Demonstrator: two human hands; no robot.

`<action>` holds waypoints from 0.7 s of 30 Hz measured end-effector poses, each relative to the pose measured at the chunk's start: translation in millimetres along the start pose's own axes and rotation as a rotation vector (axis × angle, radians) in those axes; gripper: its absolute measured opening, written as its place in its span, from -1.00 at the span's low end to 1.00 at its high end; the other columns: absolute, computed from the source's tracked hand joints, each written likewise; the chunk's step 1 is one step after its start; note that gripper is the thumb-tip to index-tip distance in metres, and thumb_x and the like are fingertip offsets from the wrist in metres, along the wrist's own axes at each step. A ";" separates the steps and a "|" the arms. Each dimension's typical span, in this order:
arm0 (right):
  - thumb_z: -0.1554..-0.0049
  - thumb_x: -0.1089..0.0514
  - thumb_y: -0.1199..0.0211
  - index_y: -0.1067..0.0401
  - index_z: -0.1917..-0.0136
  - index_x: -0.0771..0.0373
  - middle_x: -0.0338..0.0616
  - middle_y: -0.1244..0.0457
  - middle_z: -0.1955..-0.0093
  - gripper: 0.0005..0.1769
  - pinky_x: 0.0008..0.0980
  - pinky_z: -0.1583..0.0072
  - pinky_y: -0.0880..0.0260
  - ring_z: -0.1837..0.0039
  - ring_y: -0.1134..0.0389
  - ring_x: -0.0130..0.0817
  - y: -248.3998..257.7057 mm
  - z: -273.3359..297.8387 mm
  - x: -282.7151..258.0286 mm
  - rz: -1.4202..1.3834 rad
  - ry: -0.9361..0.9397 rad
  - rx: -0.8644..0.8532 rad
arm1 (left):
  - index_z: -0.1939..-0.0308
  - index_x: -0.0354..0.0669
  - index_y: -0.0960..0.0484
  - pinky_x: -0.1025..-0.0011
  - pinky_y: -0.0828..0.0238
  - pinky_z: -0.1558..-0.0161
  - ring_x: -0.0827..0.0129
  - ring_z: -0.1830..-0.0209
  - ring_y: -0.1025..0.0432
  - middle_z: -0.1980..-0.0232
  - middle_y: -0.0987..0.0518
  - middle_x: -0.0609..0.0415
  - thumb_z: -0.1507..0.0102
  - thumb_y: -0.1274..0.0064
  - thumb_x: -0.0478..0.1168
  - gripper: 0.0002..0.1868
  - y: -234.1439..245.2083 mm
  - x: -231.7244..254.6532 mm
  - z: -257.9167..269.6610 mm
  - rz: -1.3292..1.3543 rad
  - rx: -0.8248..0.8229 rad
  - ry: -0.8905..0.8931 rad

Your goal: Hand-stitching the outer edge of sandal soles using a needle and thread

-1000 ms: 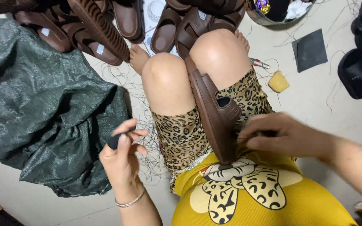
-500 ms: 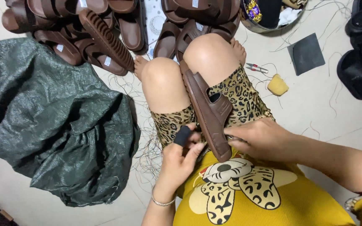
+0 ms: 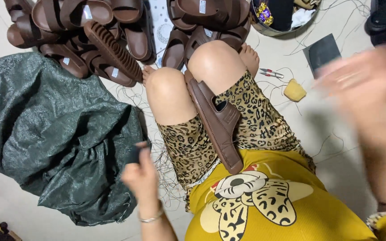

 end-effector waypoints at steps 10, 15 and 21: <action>-0.06 0.23 -0.26 -0.29 -0.40 0.18 -0.12 -0.36 -0.31 -0.38 -0.47 -0.07 -0.58 -0.07 -0.48 -0.36 -66.4 -25.4 -33.8 -0.085 -0.461 -0.465 | 0.07 -0.16 -0.70 0.41 -0.39 0.12 0.32 0.19 -0.44 0.28 -0.60 0.11 -0.27 -0.08 -0.33 -0.82 -42.4 47.7 10.5 0.349 -0.260 0.134; -0.07 0.11 -0.25 -0.23 -0.52 0.03 -0.21 -0.34 -0.38 -0.26 -0.50 -0.07 -0.62 -0.09 -0.49 -0.40 -89.0 -20.7 -83.1 -0.126 -0.640 -0.644 | 0.76 -0.20 -0.36 0.42 -0.17 0.68 0.41 0.80 -0.21 0.77 -0.34 0.16 -0.22 -0.30 -0.07 -0.42 -94.0 86.0 47.5 0.192 -0.934 -0.071; 0.03 0.07 -0.40 -0.70 0.21 -0.05 -0.51 -0.51 0.37 -0.89 -0.53 0.31 -0.51 0.41 -0.44 -0.61 -74.5 -43.9 -137.5 -0.067 -0.345 -0.827 | -0.18 -0.41 -0.53 0.41 -0.46 -0.09 0.25 0.06 -0.50 -0.05 -0.58 -0.08 -0.32 -0.07 -0.23 -0.60 -54.1 121.1 1.6 0.597 -0.457 -0.248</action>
Point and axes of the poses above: each hand's wrist, its own z-axis away from the middle knuckle, its own y-axis out of the back of the hand, x = y × z, the point moved 8 cm from there along -z, towards the middle knuckle
